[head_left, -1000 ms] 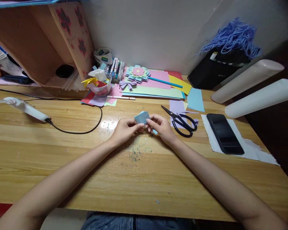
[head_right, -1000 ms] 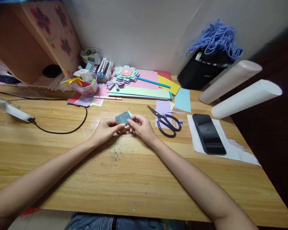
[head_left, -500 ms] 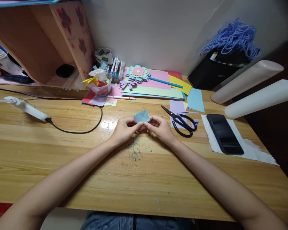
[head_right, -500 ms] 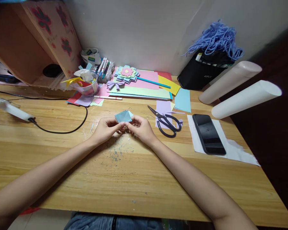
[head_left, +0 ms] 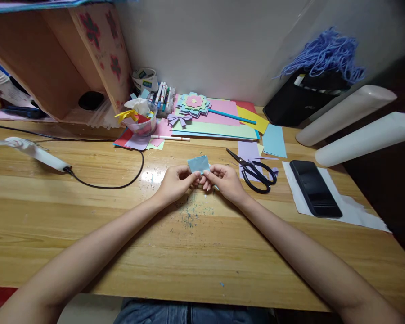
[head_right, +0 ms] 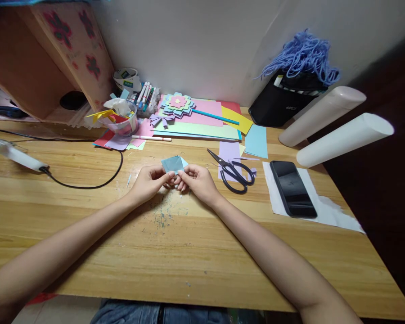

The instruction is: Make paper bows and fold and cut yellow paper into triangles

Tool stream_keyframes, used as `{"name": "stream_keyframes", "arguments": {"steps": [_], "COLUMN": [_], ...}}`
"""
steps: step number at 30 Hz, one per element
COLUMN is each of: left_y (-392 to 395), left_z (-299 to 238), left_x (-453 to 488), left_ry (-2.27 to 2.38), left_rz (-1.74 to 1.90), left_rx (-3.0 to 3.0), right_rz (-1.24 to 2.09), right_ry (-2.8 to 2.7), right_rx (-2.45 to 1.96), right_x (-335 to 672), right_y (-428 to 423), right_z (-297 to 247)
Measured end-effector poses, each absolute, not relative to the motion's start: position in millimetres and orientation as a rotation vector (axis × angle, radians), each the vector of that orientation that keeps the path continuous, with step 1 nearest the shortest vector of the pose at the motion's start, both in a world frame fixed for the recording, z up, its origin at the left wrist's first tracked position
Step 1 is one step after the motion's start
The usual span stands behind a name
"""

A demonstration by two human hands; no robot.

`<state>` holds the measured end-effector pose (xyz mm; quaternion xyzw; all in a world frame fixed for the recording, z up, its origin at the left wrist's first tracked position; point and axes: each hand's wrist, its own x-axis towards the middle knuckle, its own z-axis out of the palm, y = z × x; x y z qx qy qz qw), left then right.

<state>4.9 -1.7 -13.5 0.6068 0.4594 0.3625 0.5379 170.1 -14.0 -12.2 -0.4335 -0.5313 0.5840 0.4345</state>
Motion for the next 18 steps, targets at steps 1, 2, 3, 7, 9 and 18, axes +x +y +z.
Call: {"name": "stream_keyframes", "arguments": {"steps": [1,2,3,7,9,18], "left_y": [-1.7,-1.7,-1.9,-3.2,-3.7,-2.9], "left_z": [-13.6,-13.5,-13.4,-11.9,-10.9,-9.9], "left_x": [5.0,5.0,4.8,4.0,3.7,5.9], "left_ry": [1.099,1.107,1.117,1.089,1.062,1.108], "left_rz": [0.868,0.875,0.883,0.874,0.853,0.852], "left_rx": [1.434,1.43,1.431,1.448,1.469,1.499], "right_rz": [1.461,1.465,1.469,1.471,1.473,1.537], "right_ry": [-1.321,-1.321,-1.324,-1.328,-1.31,-1.277], "right_rx": [-1.08,-1.08,-1.078,-1.08,-1.092,-1.062], "right_x": [169.9,169.9,170.0,170.5,170.5,171.3], "right_y": [-14.0,-14.1,-14.1,-14.8,-15.5,-13.5], "right_z": [-11.5,-10.9,-10.6,-10.7,-11.2,-14.5]}}
